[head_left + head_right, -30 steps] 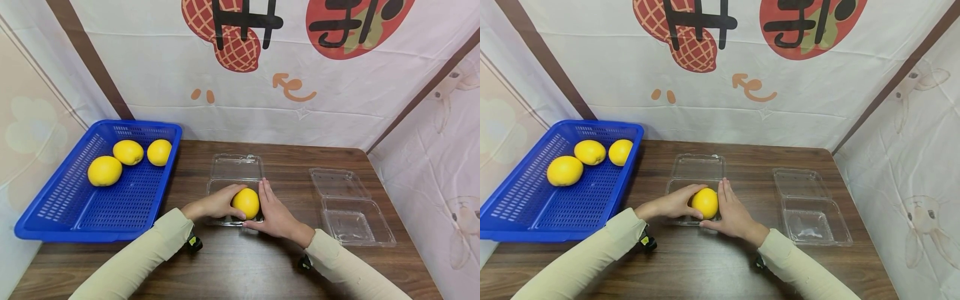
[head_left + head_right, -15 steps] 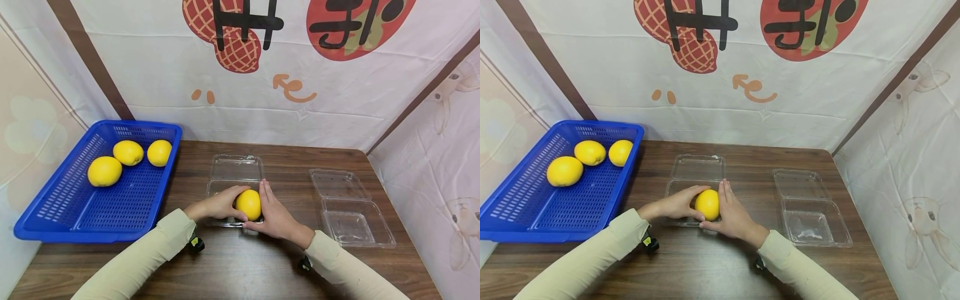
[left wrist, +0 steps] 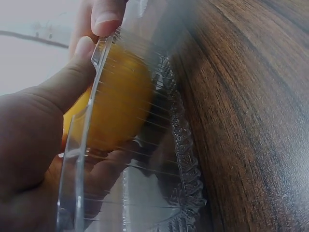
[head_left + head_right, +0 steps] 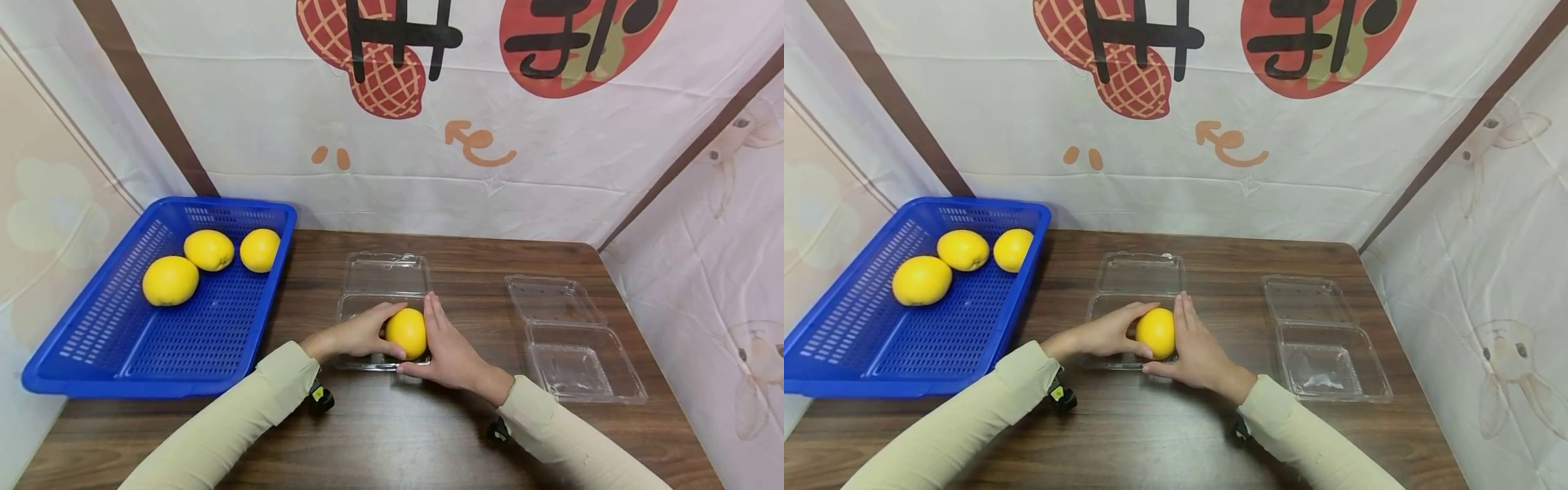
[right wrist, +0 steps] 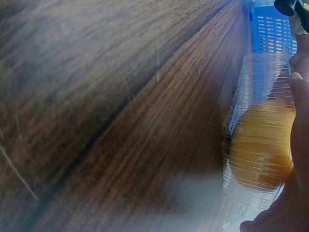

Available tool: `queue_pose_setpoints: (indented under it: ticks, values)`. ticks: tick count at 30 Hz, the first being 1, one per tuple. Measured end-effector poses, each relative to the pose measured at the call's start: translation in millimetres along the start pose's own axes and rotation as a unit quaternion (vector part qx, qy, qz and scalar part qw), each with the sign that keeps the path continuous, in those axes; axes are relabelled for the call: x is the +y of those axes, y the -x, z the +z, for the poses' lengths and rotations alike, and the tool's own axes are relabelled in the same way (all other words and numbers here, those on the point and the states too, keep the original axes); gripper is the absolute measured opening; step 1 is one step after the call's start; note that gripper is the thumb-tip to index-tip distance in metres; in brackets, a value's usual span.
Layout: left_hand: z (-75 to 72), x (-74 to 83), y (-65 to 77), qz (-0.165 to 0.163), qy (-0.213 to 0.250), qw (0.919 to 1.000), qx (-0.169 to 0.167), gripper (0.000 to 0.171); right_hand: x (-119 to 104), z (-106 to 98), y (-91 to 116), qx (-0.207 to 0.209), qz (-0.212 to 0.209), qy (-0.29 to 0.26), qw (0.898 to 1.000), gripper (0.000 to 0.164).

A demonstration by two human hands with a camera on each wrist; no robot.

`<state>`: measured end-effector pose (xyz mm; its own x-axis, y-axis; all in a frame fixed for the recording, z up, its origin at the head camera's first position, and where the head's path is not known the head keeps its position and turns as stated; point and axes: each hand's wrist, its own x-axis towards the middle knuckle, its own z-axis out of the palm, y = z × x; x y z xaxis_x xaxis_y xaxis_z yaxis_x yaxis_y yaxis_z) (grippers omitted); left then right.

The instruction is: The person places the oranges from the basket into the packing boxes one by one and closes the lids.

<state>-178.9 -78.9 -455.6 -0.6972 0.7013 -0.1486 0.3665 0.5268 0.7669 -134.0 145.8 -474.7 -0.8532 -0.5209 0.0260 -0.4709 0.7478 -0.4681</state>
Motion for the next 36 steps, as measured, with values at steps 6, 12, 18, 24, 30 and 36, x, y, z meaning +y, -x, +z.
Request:
queue_pose_setpoints:
  ticks: [6,12,18,24,30,36]
  values:
    - [-3.5,-0.3,0.4,0.008,0.011,0.9999,-0.006,0.086,-0.5,-1.3,-0.1,-0.007,0.000,0.005,1.000,0.127]
    - [-5.7,1.4,1.7,0.011,0.012,0.9998,-0.006,0.086,-1.6,-2.0,0.7,-0.005,-0.002,0.008,1.000,0.127]
    - [-8.6,4.3,2.9,0.012,0.006,0.9999,-0.001,0.081,-1.6,-2.9,0.9,-0.012,0.001,0.007,1.000,0.126]
    - [-17.8,10.3,4.8,0.015,-0.011,0.9998,0.004,0.074,-0.2,-2.8,0.8,-0.020,0.005,0.005,1.000,0.126]
    - [-33.5,20.3,10.0,0.011,-0.033,0.9994,-0.008,0.074,-0.3,-2.3,0.4,-0.012,0.000,0.006,1.000,0.126]
    - [-50.4,32.9,18.2,-0.004,-0.045,0.9988,-0.020,0.075,-1.1,-2.3,0.8,-0.011,0.002,0.010,1.000,0.126]
